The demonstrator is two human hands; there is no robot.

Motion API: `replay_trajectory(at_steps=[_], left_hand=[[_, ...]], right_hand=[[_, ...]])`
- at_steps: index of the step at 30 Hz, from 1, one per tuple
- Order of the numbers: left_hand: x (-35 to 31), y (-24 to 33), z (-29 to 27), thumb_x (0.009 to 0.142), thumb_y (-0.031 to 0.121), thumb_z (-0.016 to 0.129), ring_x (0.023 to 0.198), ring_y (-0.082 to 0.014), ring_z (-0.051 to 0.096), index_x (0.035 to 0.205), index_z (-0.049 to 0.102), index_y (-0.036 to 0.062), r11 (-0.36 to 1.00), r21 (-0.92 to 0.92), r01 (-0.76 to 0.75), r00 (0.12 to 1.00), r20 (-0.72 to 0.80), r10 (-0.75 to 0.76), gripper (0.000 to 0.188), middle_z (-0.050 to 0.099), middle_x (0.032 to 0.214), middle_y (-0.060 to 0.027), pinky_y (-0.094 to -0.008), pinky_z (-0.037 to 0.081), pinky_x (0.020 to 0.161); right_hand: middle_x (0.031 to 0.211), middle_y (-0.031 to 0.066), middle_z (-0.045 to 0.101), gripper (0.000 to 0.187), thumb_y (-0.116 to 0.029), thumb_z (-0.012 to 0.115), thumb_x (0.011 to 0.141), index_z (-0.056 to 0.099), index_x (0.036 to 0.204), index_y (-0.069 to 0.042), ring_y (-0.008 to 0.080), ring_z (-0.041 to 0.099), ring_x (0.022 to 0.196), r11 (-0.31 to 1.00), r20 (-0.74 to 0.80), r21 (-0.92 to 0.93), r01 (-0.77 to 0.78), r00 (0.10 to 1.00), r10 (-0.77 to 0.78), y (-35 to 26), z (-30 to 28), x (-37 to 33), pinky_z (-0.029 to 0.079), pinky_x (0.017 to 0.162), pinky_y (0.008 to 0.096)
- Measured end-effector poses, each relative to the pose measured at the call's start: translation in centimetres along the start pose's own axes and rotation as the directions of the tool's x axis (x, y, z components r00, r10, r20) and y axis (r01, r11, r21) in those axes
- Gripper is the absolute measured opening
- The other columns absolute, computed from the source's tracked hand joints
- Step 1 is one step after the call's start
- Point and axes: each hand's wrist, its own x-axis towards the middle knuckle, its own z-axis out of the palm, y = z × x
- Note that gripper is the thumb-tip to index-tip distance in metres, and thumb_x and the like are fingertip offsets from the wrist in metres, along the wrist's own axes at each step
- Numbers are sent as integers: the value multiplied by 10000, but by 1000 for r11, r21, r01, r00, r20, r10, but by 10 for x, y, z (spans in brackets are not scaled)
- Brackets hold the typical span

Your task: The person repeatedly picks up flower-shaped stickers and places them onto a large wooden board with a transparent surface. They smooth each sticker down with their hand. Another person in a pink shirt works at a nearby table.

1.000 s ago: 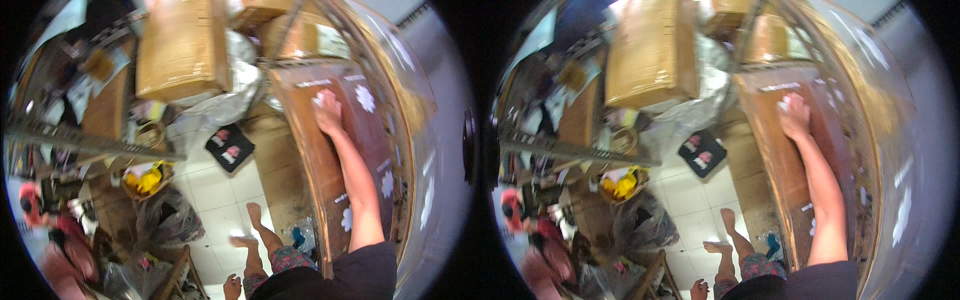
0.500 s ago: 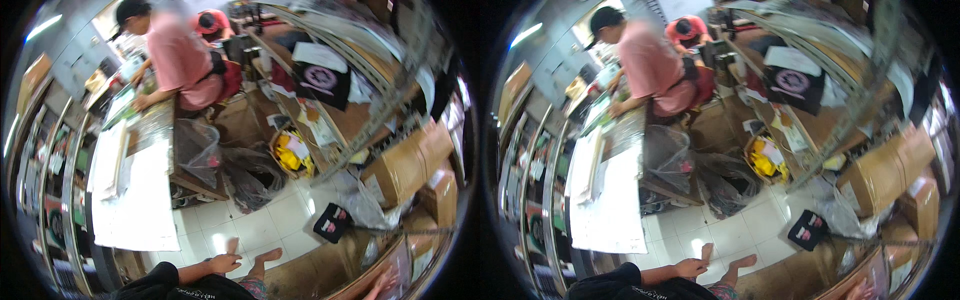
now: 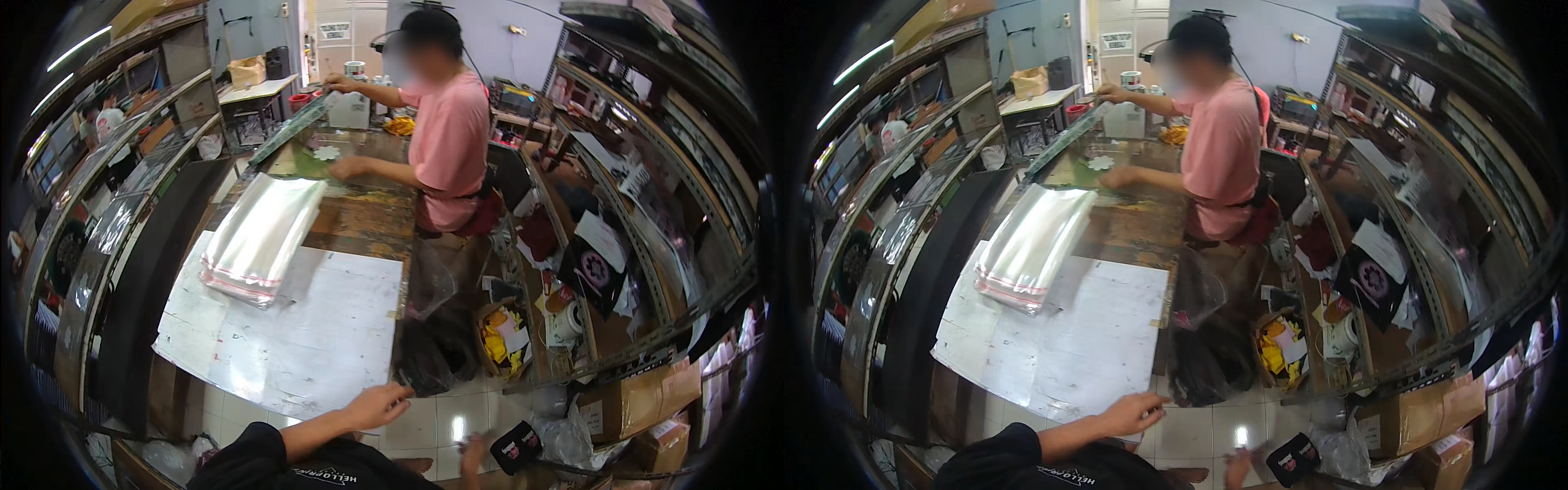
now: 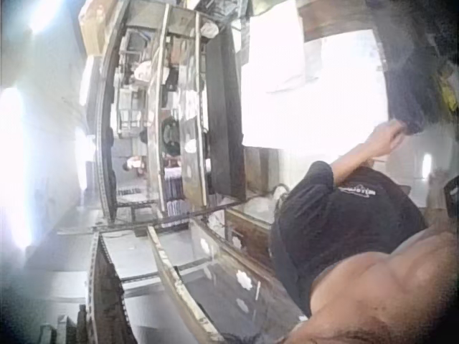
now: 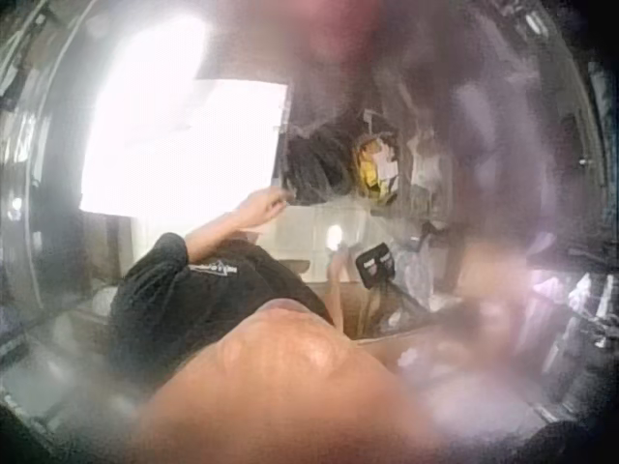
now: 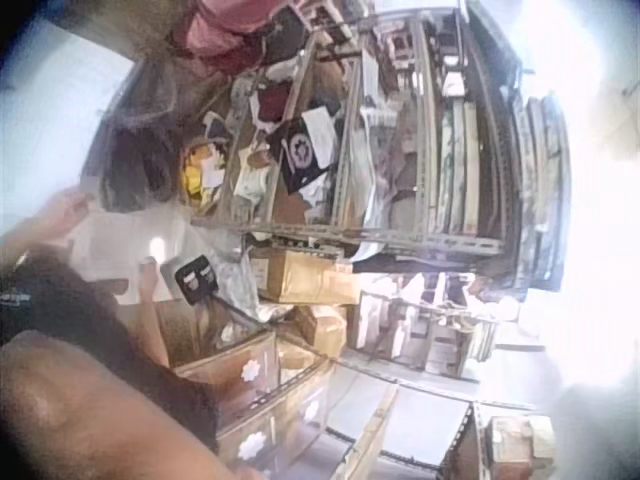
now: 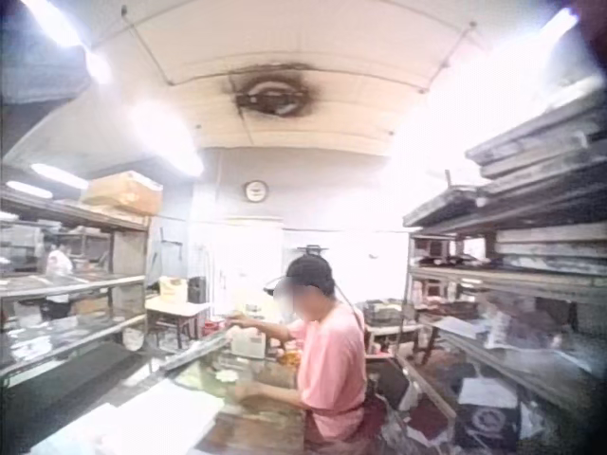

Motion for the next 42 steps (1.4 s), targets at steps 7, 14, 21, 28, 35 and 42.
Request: replay_trajectory(at_steps=[7, 14, 21, 28, 35, 42], left_hand=[[-42, -70, -93, 917, 183, 652, 833, -254, 684, 1133, 656, 35, 989, 87, 119, 936, -343, -83, 262, 643, 1012, -126, -362, 541, 749], [-62, -97, -130, 913, 170, 645, 798, -244, 668, 1138, 655, 24, 983, 9, 184, 884, -438, -162, 269, 642, 1004, -121, -343, 536, 724], [-42, -97, -157, 905, 171, 650, 877, -282, 652, 1169, 642, 16, 980, 47, 195, 898, -410, -159, 306, 636, 1061, -138, -373, 528, 794], [-41, -128, -128, 877, 176, 678, 1081, -338, 598, 1174, 633, -3, 965, 231, 125, 919, -393, -25, 349, 617, 1175, -166, -409, 493, 923], [-39, -113, -134, 874, 144, 673, 1087, -352, 598, 1148, 638, -5, 985, 138, 101, 882, -471, -25, 313, 616, 1184, -173, -411, 489, 938], [1, -109, -215, 835, 104, 707, 1191, -427, 523, 1318, 532, -8, 903, 378, 204, 671, -726, 152, 526, 542, 1271, -266, -455, 451, 984]], right_hand=[[1194, 249, 645, 447, -298, 453, 1018, 536, 1310, 30, 332, 717, 897, 852, 288, -504, -141, 903, 320, -169, 188, -133, 564, 818, 392], [1067, 203, 656, 430, -336, 515, 1011, 534, 1287, -7, 360, 703, 941, 855, 174, -454, -251, 916, 361, -100, 125, -88, 570, 745, 432], [995, 128, 630, 348, -260, 566, 986, 540, 1207, 8, 289, 719, 752, 863, -44, -100, -495, 869, 493, -140, 130, -100, 513, 480, 312], [974, 178, 711, 374, -275, 621, 910, 668, 1111, 37, 302, 714, 926, 832, 48, -476, -283, 937, 346, -107, 153, -124, 562, 763, 395], [1035, 192, 713, 375, -268, 645, 884, 681, 1123, 19, 309, 710, 923, 728, 95, -659, -191, 938, 333, -138, 149, -149, 564, 800, 395], [931, 120, 663, 365, -260, 611, 949, 611, 1166, 33, 253, 728, 784, 858, -8, -243, -451, 886, 464, -115, 129, -123, 542, 530, 336]])
